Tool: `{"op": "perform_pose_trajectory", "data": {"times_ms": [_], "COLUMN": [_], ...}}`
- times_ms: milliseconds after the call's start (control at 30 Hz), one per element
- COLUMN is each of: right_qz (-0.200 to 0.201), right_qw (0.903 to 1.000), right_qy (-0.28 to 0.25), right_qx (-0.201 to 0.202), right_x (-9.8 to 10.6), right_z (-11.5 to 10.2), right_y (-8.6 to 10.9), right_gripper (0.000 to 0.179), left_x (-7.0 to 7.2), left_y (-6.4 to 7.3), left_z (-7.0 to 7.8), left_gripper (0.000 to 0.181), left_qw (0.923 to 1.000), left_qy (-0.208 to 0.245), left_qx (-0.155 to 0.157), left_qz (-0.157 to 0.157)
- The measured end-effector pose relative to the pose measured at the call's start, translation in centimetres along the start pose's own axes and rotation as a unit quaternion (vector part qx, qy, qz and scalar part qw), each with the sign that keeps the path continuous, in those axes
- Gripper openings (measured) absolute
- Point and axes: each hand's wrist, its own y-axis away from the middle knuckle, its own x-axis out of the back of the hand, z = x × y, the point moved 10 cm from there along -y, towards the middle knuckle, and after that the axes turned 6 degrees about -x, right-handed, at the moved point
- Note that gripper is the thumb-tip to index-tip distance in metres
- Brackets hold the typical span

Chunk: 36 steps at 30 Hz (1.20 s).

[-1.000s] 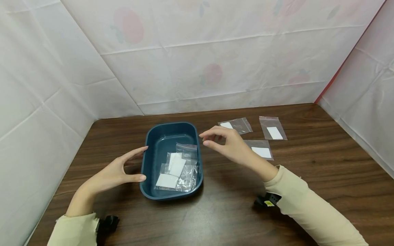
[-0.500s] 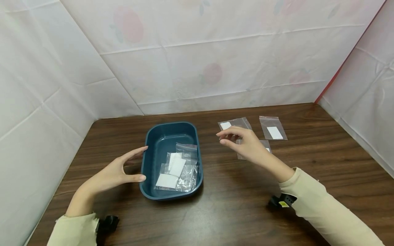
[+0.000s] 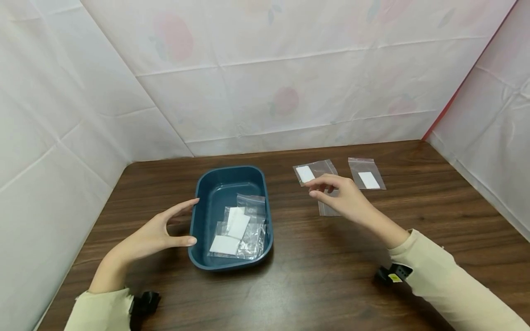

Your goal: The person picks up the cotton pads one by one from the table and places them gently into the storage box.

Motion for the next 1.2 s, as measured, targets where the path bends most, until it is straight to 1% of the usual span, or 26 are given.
{"op": "perform_pose_trajectory", "data": {"times_ms": [500,867,967,1200], "right_qz": [-0.003,-0.034,-0.041,-0.064], "right_qw": [0.9995,0.9967,0.9965,0.9960], "right_qy": [0.026,0.049,0.049,0.048], "right_qx": [-0.015,-0.055,-0.054,-0.040], "right_x": [0.5,0.0,-0.2,-0.6], "right_z": [2.6,4.8,5.2,5.9], "right_y": [0.8,1.0,1.0,0.8], "right_gripper": [0.017,0.024,0.025,0.029], "left_x": [0.0,0.0,-0.1,-0.1], "left_y": [0.0,0.0,0.0,0.0], "left_z": [-0.2,-0.1,-0.2,-0.1], "left_gripper": [0.085,0.085,0.085,0.085], "left_qw": [1.0000,1.0000,1.0000,1.0000], "left_qy": [-0.008,-0.007,-0.005,-0.003], "left_qx": [0.003,0.001,0.002,0.000], "left_qz": [0.002,0.002,0.002,0.001]}}
